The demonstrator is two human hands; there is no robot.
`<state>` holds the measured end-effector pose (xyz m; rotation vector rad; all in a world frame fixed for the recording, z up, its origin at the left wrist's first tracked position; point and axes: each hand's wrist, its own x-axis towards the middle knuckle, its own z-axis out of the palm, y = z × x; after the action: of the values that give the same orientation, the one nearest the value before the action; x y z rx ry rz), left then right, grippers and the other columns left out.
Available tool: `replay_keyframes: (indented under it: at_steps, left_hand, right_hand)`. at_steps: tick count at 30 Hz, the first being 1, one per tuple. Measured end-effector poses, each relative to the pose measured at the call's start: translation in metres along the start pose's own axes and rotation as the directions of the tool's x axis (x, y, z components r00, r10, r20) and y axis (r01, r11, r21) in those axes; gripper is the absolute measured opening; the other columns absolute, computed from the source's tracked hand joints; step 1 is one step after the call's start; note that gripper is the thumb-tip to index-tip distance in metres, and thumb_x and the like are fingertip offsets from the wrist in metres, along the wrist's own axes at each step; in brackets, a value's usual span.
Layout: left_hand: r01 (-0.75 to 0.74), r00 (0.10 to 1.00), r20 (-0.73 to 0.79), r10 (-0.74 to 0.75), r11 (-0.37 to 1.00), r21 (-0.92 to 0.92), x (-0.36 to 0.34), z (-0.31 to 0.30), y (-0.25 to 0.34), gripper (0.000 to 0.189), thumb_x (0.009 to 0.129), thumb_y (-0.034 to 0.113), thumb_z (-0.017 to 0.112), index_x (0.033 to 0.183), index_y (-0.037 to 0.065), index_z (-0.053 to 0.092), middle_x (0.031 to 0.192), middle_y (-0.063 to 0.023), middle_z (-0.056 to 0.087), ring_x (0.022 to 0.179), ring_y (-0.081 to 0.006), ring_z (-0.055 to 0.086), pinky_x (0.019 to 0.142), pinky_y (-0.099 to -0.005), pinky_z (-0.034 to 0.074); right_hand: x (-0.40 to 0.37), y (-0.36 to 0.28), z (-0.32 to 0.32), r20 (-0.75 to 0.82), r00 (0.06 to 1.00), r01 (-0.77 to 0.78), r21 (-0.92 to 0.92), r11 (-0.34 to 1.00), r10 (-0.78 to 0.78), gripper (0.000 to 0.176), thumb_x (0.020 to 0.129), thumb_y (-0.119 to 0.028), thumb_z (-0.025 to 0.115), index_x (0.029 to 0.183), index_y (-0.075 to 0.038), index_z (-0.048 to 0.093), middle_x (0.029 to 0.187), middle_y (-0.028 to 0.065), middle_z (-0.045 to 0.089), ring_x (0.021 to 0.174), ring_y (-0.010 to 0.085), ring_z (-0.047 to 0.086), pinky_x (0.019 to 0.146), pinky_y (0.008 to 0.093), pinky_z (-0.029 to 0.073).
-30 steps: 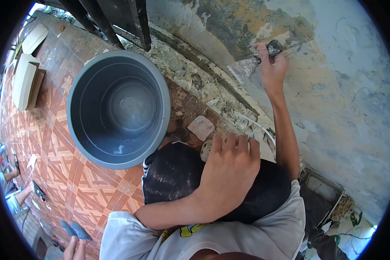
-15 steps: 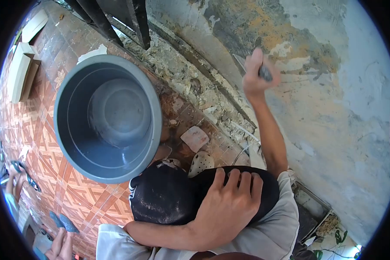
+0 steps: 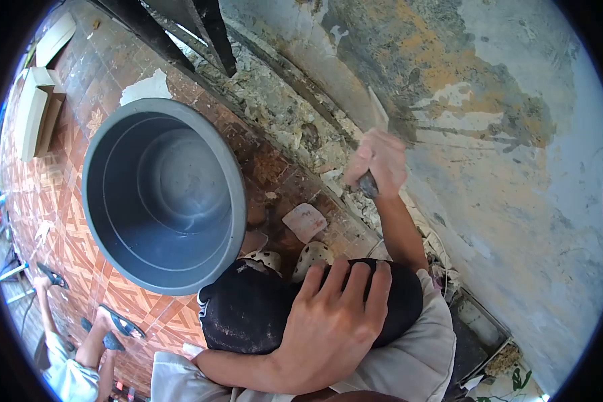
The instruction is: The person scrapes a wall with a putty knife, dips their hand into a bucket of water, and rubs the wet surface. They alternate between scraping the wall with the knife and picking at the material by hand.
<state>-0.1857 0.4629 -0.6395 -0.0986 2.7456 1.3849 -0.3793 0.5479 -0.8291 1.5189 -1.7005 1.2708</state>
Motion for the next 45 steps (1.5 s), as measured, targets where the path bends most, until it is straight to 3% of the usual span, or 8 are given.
replay_keyframes:
  at_steps: [3,12,15,17,21,25,31,45]
  left_hand:
    - [0.010,1.000,0.023,-0.009,0.999,-0.036,0.004,-0.005,0.001,0.025,0.081,0.005,0.061,0.105,-0.003,0.060,0.082,-0.0117,0.059,0.077,-0.0276,0.058,0.071,-0.0373,0.046]
    - [0.074,0.973,-0.224,-0.062,0.996,0.047,0.041,-0.034,-0.013,0.031,0.082,0.002,0.061,0.113,0.001,0.058,0.096,-0.0165,0.063,0.092,-0.0315,0.062,0.081,-0.0365,0.048]
    - [-0.038,0.989,-0.142,0.048,0.997,0.070,0.048,-0.030,-0.012,0.032,0.083,0.005,0.062,0.115,0.001,0.058,0.097,-0.0174,0.063,0.095,-0.0313,0.062,0.083,-0.0368,0.048]
    - [-0.011,0.999,-0.051,0.013,0.999,0.035,0.055,-0.039,-0.009,0.033,0.083,0.005,0.062,0.116,0.002,0.058,0.100,-0.0161,0.064,0.098,-0.0287,0.062,0.086,-0.0367,0.048]
    - [-0.046,0.999,0.006,0.045,0.993,0.110,0.081,-0.043,-0.061,0.031,0.084,0.003,0.059,0.115,0.002,0.059,0.099,-0.0144,0.065,0.097,-0.0243,0.063,0.084,-0.0351,0.049]
    - [-0.040,0.999,0.007,0.039,0.993,0.107,0.089,-0.028,-0.092,0.027,0.085,0.002,0.056,0.111,0.001,0.060,0.095,-0.0125,0.066,0.091,-0.0209,0.064,0.079,-0.0335,0.050]
    - [-0.018,1.000,0.000,0.018,0.997,-0.069,0.090,-0.008,-0.117,0.021,0.085,0.001,0.055,0.105,0.001,0.062,0.086,-0.0103,0.067,0.083,-0.0201,0.065,0.073,-0.0315,0.049]
    - [-0.004,0.993,-0.119,-0.013,0.989,-0.146,0.086,0.008,-0.130,0.019,0.084,-0.002,0.052,0.101,-0.001,0.060,0.083,-0.0119,0.066,0.080,-0.0205,0.066,0.069,-0.0324,0.049]
  right_hand:
    - [0.005,0.009,-0.003,0.092,0.996,-0.041,0.198,0.979,0.023,0.028,0.077,0.000,0.058,0.060,-0.006,0.037,0.053,0.0030,0.045,0.045,0.0181,0.042,0.040,0.0313,0.030]
    - [0.005,-0.001,-0.016,0.027,0.999,-0.028,0.119,0.993,0.024,0.017,0.071,0.004,0.064,0.065,-0.004,0.050,0.059,0.0039,0.055,0.048,0.0190,0.053,0.042,0.0290,0.038]
    - [-0.004,-0.009,-0.013,0.015,0.995,-0.102,0.168,0.981,0.101,0.024,0.069,0.009,0.065,0.063,-0.007,0.048,0.055,0.0037,0.048,0.044,0.0194,0.051,0.041,0.0298,0.036]
    - [0.010,-0.002,-0.004,-0.132,0.987,0.071,-0.142,0.987,-0.090,0.026,0.069,0.011,0.064,0.063,-0.008,0.047,0.053,0.0035,0.046,0.043,0.0193,0.050,0.040,0.0299,0.034]
    - [0.002,0.001,0.000,-0.140,0.983,0.103,-0.133,0.986,-0.122,0.016,0.071,0.009,0.062,0.067,-0.003,0.051,0.055,0.0048,0.048,0.041,0.0246,0.046,0.039,0.0317,0.036]
    - [0.011,-0.001,-0.006,-0.243,0.959,0.076,-0.269,0.960,-0.144,0.034,0.072,0.008,0.064,0.058,-0.009,0.039,0.049,0.0031,0.034,0.038,0.0194,0.041,0.036,0.0333,0.030]
    - [0.003,-0.003,-0.004,-0.077,0.993,0.083,-0.120,0.989,-0.093,0.031,0.071,0.009,0.065,0.059,-0.009,0.042,0.051,0.0034,0.039,0.040,0.0209,0.042,0.037,0.0325,0.031]
    - [0.011,0.000,0.020,-0.136,0.987,0.071,-0.073,0.995,-0.081,0.033,0.073,0.013,0.051,0.056,-0.006,0.031,0.051,0.0042,0.036,0.037,0.0207,0.034,0.035,0.0305,0.027]
